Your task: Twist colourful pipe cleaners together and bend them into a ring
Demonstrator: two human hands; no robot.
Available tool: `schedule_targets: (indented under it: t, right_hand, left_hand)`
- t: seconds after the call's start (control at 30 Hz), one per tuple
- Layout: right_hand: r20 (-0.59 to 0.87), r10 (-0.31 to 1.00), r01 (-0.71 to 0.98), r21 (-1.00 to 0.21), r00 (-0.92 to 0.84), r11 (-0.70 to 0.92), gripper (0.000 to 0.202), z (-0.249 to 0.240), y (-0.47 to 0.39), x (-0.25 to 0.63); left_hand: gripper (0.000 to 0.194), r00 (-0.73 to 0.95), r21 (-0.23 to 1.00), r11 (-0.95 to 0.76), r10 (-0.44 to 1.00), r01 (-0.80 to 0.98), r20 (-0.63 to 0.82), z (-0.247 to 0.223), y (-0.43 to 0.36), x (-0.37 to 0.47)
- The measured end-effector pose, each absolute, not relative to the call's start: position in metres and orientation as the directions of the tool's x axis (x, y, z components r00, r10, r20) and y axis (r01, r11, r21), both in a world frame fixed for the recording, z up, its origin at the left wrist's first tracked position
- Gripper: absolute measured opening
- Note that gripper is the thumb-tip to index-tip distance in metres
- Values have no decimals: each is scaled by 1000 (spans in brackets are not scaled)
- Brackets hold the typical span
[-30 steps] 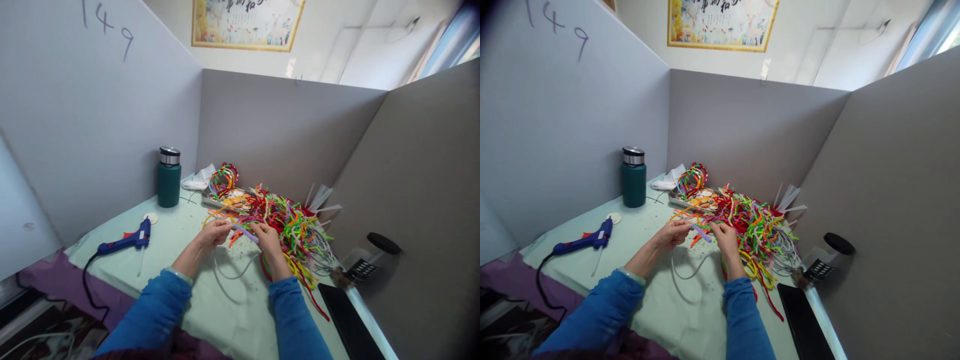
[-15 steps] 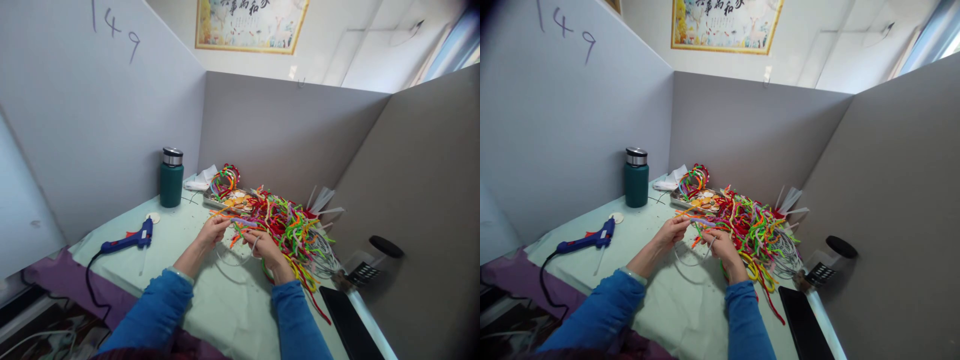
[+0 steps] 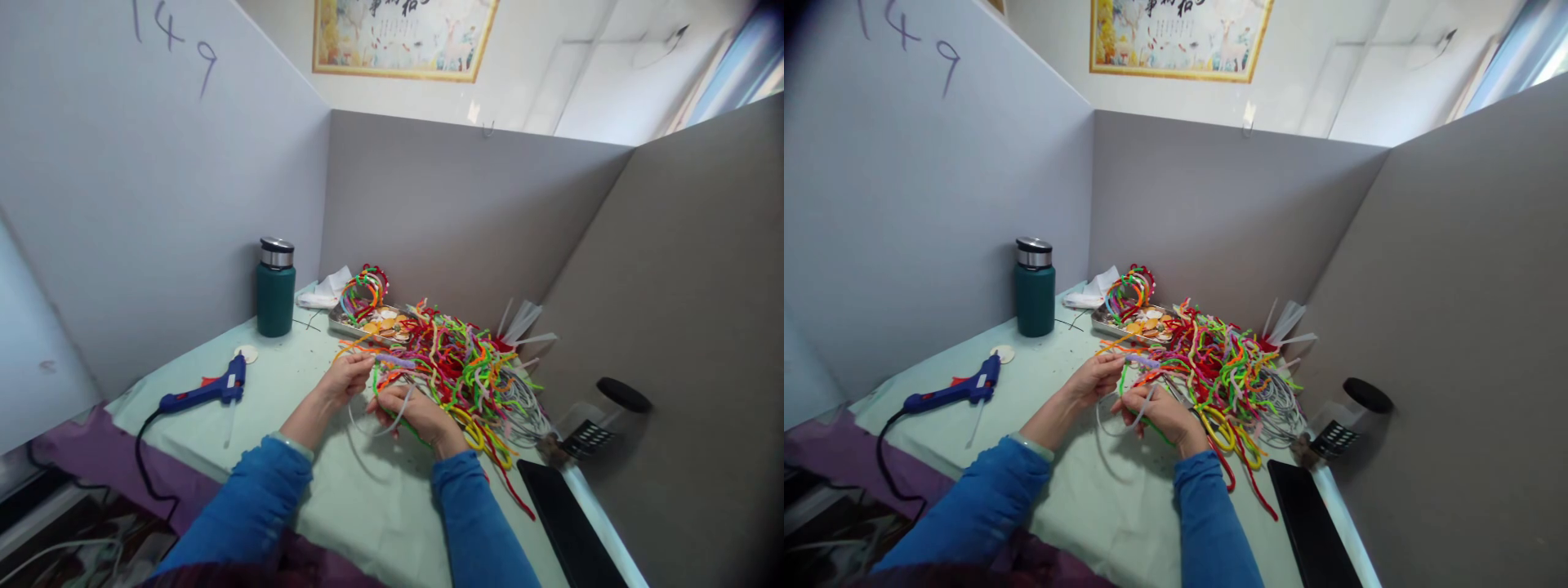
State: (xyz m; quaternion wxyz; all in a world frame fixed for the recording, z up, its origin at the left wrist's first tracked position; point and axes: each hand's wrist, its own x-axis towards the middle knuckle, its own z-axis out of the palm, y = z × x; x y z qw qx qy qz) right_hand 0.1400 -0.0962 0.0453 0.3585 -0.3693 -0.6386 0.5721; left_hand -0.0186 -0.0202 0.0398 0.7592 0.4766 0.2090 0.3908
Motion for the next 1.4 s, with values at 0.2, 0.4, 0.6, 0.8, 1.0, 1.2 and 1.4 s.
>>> schedule_targets:
  t: [0.2, 0.4, 0.6, 0.8, 1.0, 1.2, 1.4]
  right_hand:
    - [-19, 901, 25, -1000, -432, -9, 42, 40, -94, 134]
    - [191, 975, 11, -982, 114, 191, 38, 37, -78, 133]
    - [291, 928, 111, -956, 231, 272, 28, 32, -72, 129]
    - [294, 922, 54, -956, 251, 290, 29, 25, -68, 132]
    - [288, 929, 43, -957, 234, 286, 29, 22, -67, 131]
    - [297, 936, 69, -955, 186, 289, 29, 13, -64, 133]
    - [287, 941, 39, -958, 177, 285, 24, 18, -68, 132]
  left_hand:
    - [33, 651, 896, 271, 759, -351, 26, 39, -19, -18]
    - [36, 579, 920, 261, 814, -293, -47, 34, -17, -15]
    - [39, 561, 953, 218, 826, -213, -64, 34, -23, -9]
    - [38, 562, 969, 168, 826, -181, -38, 39, -28, -7]
    - [42, 540, 984, 105, 841, -145, -10, 36, -27, -6]
    - [40, 540, 993, 71, 842, -92, -10, 35, -26, -6]
    - [38, 582, 991, 70, 813, -116, 10, 29, -22, -6]
